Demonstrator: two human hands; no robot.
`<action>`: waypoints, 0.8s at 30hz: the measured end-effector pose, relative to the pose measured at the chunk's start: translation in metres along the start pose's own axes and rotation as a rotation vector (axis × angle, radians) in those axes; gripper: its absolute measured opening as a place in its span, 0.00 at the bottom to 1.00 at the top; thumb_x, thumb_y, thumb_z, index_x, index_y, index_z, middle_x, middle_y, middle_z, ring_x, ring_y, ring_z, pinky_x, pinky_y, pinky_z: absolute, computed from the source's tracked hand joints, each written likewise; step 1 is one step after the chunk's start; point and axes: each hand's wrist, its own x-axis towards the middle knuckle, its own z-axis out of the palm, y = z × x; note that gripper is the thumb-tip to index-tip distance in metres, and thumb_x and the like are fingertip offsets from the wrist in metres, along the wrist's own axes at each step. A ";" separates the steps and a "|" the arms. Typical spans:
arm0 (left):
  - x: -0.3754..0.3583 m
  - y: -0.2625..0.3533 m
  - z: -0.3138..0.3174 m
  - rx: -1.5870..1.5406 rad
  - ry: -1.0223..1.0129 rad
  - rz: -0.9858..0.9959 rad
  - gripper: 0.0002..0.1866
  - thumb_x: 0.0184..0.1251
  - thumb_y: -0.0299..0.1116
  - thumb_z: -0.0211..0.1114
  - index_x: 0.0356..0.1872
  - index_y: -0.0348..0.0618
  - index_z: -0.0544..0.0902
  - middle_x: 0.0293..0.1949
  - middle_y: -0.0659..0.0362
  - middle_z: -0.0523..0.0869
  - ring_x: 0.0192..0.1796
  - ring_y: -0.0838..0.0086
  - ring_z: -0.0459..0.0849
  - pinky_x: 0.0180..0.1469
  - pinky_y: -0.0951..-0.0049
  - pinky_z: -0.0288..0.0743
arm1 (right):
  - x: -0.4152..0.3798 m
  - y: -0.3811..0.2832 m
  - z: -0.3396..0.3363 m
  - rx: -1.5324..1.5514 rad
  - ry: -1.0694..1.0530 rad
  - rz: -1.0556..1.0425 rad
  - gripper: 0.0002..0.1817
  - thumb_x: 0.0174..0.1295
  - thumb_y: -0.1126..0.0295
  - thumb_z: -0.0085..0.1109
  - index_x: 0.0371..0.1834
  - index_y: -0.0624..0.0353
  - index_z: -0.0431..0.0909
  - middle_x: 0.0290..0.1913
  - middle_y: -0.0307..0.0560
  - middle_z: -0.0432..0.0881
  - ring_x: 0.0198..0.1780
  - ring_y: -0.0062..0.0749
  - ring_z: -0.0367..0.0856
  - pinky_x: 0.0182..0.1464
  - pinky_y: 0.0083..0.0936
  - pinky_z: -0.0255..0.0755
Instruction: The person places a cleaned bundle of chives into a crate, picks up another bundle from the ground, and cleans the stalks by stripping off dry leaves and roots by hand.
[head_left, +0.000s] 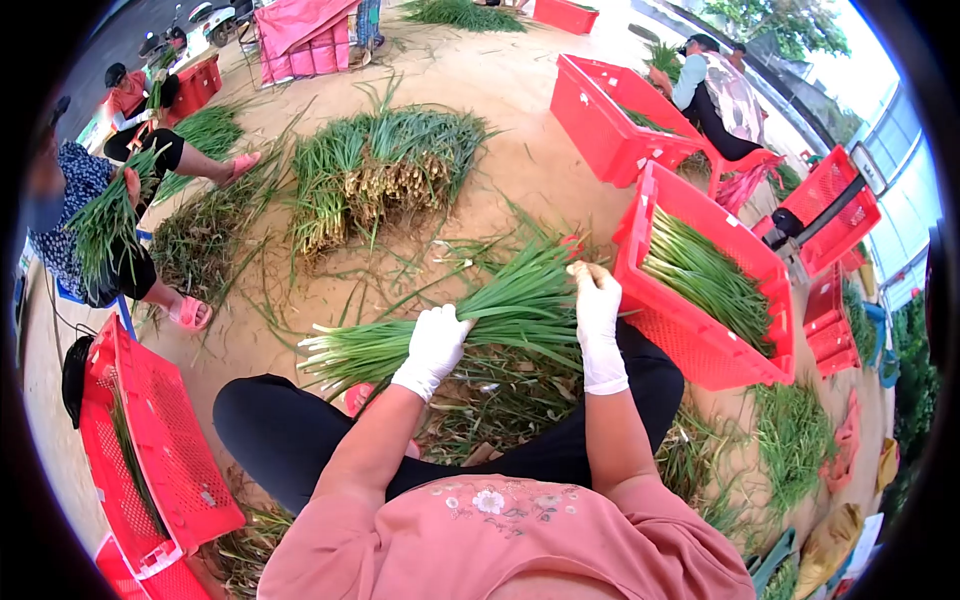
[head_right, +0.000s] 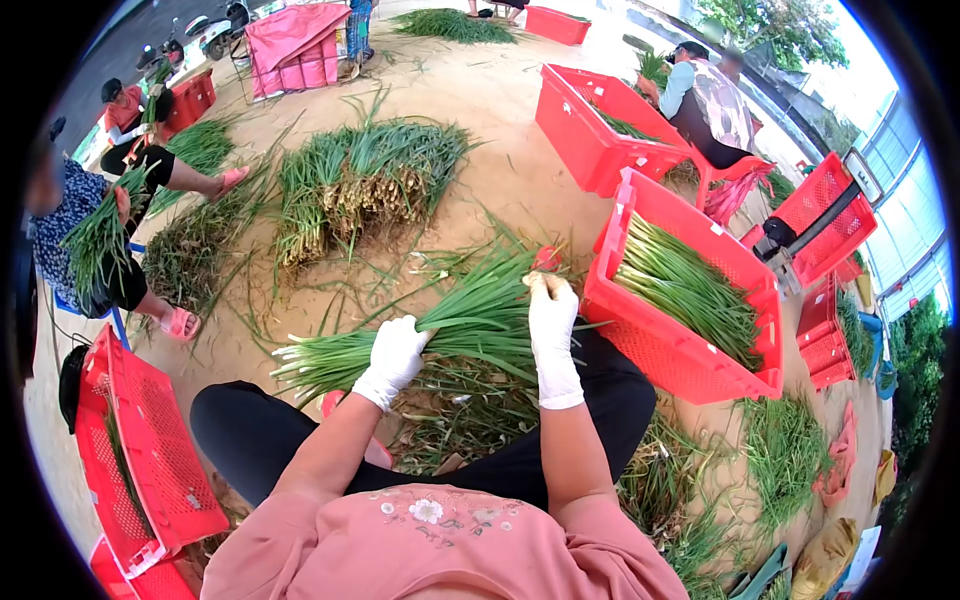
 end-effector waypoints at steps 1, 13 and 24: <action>-0.001 0.002 0.000 0.000 -0.032 0.010 0.21 0.42 0.30 0.64 0.43 0.53 0.81 0.30 0.56 0.71 0.35 0.63 0.73 0.36 0.65 0.64 | 0.004 -0.014 0.001 -0.111 -0.003 -0.127 0.07 0.58 0.73 0.56 0.30 0.66 0.80 0.30 0.46 0.80 0.35 0.30 0.78 0.40 0.23 0.70; -0.006 0.012 -0.001 -0.032 -0.074 0.053 0.20 0.40 0.26 0.60 0.41 0.53 0.82 0.31 0.56 0.72 0.37 0.63 0.73 0.37 0.66 0.64 | 0.010 -0.001 0.007 -1.090 -0.481 -0.699 0.06 0.47 0.64 0.58 0.29 0.44 0.82 0.32 0.41 0.75 0.41 0.38 0.74 0.46 0.40 0.61; 0.002 -0.012 -0.012 -0.154 0.056 -0.148 0.24 0.41 0.28 0.66 0.46 0.56 0.81 0.31 0.54 0.74 0.35 0.61 0.76 0.37 0.62 0.69 | 0.064 0.000 -0.052 0.835 -0.238 0.219 0.05 0.60 0.71 0.56 0.37 0.57 0.78 0.31 0.37 0.79 0.30 0.27 0.73 0.43 0.28 0.71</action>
